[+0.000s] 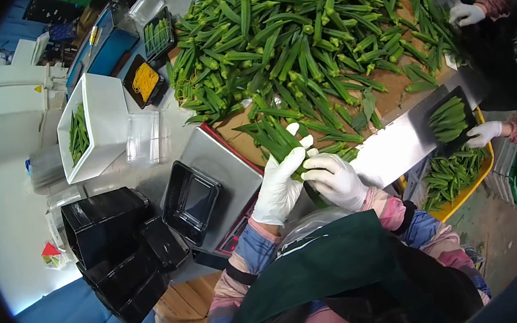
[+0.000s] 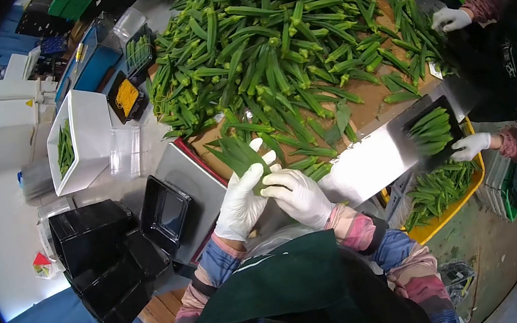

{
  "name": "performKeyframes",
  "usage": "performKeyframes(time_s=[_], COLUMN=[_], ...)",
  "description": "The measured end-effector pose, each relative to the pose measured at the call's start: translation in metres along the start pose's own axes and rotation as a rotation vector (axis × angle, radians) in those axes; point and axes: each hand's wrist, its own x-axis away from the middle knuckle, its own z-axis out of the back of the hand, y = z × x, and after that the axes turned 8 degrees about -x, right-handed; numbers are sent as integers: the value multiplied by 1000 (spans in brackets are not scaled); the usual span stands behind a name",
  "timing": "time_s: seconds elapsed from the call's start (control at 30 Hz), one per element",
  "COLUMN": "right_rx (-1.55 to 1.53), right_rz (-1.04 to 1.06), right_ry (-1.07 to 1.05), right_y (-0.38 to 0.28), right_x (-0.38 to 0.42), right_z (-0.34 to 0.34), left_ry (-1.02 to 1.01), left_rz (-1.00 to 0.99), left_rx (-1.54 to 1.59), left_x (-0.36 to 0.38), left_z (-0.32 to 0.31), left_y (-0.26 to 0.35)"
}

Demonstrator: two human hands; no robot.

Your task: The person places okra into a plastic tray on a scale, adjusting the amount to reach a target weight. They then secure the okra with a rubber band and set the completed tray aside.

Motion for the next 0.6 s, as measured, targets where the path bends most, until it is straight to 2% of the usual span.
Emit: performKeyframes(time_s=[0.17, 0.27, 0.3, 0.33, 0.4, 0.43, 0.47, 0.53, 0.57, 0.6], right_rx=[-4, -184, -204, -186, -224, -510, -680, -466, -696, -679], right_rz=[43, -165, -216, -372, -406, -747, -976, -846, -883, -947], right_ry=[-44, 82, 204, 301, 211, 92, 141, 317, 458, 433], right_y=[1, -4, -4, -11, 13, 8, -1, -1, 1, -9], right_x=[-12, -16, -26, -37, -30, -26, -24, -3, 10, 20], right_z=[6, 14, 16, 18, 18, 25, 30, 45, 61, 90], left_ry=[-14, 30, -21, -53, -136, -110, -94, -51, -46, -44], left_rz=[0, -27, 5, 31, 93, 118, 121, 129, 180, 144], left_rx=[-12, -157, -175, -271, -464, -469, -457, -437, -367, -375], left_x=[-2, -1, -2, -2, 0, 2, 2, 5, 3, 4], left_z=[7, 5, 8, 8, 4, 0, -8, -25, -21, -18], left_y=[3, 5, 3, 3, -3, -11, -14, -11, -12, -12])
